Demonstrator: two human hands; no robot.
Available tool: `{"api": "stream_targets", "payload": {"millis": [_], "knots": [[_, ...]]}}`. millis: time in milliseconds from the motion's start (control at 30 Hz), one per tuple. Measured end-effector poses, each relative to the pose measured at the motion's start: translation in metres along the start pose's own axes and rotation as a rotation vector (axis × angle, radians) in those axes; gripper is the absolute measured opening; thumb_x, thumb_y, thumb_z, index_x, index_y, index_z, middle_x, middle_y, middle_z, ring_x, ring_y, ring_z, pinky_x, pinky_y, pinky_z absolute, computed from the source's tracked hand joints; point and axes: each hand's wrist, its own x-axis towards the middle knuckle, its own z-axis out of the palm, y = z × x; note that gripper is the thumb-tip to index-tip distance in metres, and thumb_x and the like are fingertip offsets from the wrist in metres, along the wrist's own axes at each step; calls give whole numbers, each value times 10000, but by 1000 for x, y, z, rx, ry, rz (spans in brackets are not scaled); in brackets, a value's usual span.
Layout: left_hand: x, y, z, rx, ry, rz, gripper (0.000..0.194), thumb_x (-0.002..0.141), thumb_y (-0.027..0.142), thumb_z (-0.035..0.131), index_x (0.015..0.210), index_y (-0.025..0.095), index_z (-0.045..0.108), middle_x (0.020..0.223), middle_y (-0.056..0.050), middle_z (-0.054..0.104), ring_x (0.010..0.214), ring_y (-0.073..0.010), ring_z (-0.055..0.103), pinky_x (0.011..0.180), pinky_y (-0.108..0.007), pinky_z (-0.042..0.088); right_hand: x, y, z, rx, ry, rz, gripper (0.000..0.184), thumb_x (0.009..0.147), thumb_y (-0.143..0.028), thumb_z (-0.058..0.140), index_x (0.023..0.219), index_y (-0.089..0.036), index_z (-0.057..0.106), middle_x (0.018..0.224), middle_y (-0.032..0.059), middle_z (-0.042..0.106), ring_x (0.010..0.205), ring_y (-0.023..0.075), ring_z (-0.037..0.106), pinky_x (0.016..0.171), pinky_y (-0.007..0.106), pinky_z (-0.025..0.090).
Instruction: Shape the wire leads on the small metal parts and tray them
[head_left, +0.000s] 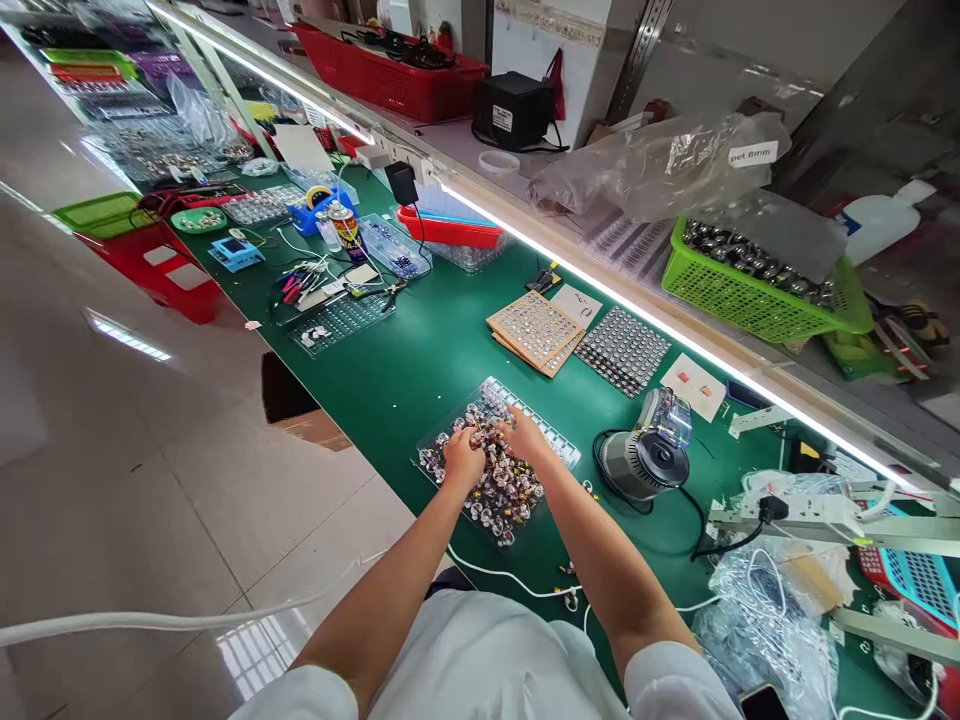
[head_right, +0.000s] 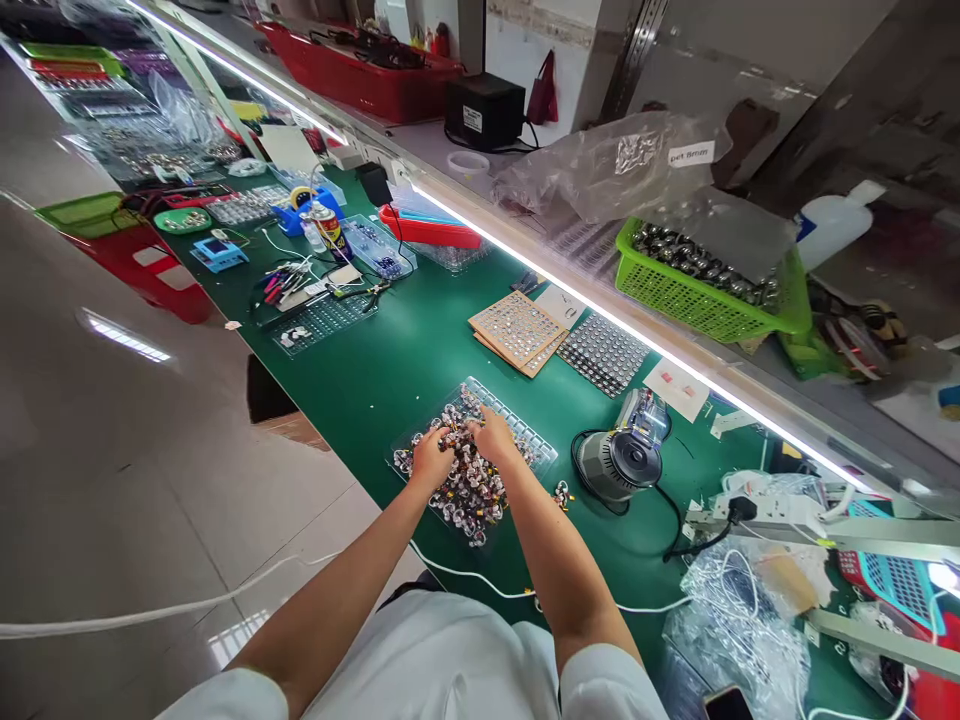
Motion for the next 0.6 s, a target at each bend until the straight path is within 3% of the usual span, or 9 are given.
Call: {"api": "stream_targets", "payload": {"millis": [100, 233, 433, 600], "knots": [[-11, -1, 3, 69, -13, 81, 498, 775, 102, 521, 1258, 181, 614, 1390, -99, 528, 1321, -268, 423, 1100, -353, 314, -16, 7, 8, -171, -1, -67, 345, 933, -269, 552, 1265, -179, 547, 1264, 127, 576, 1084, 248, 589, 934, 421, 458], [-12, 4, 14, 156, -56, 196, 408, 814, 114, 485, 1129, 255, 702, 1305, -41, 596, 1245, -262, 458, 1074, -384, 333, -49, 22, 28, -370, -41, -144, 283, 849, -252, 640, 1128, -206, 634, 1164, 122, 622, 1107, 294, 550, 903, 392, 431], [19, 16, 33, 289, -126, 262, 410, 778, 166, 588, 1159, 290, 678, 1375, -46, 550, 1245, -318, 432, 1027, -470, 356, -78, 43, 50, -509, -54, -262, 302, 885, -86, 496, 1144, -184, 617, 1106, 131, 623, 1021, 259, 554, 873, 366, 398], [36, 20, 36, 323, -122, 300, 550, 771, 164, 602, 1309, 271, 560, 1431, -81, 502, 1261, -357, 427, 1021, -519, 371, -101, 49, 54, -469, -97, -368, 267, 888, -122, 510, 1069, -240, 668, 1026, 71, 649, 958, 223, 570, 847, 312, 410]]}}
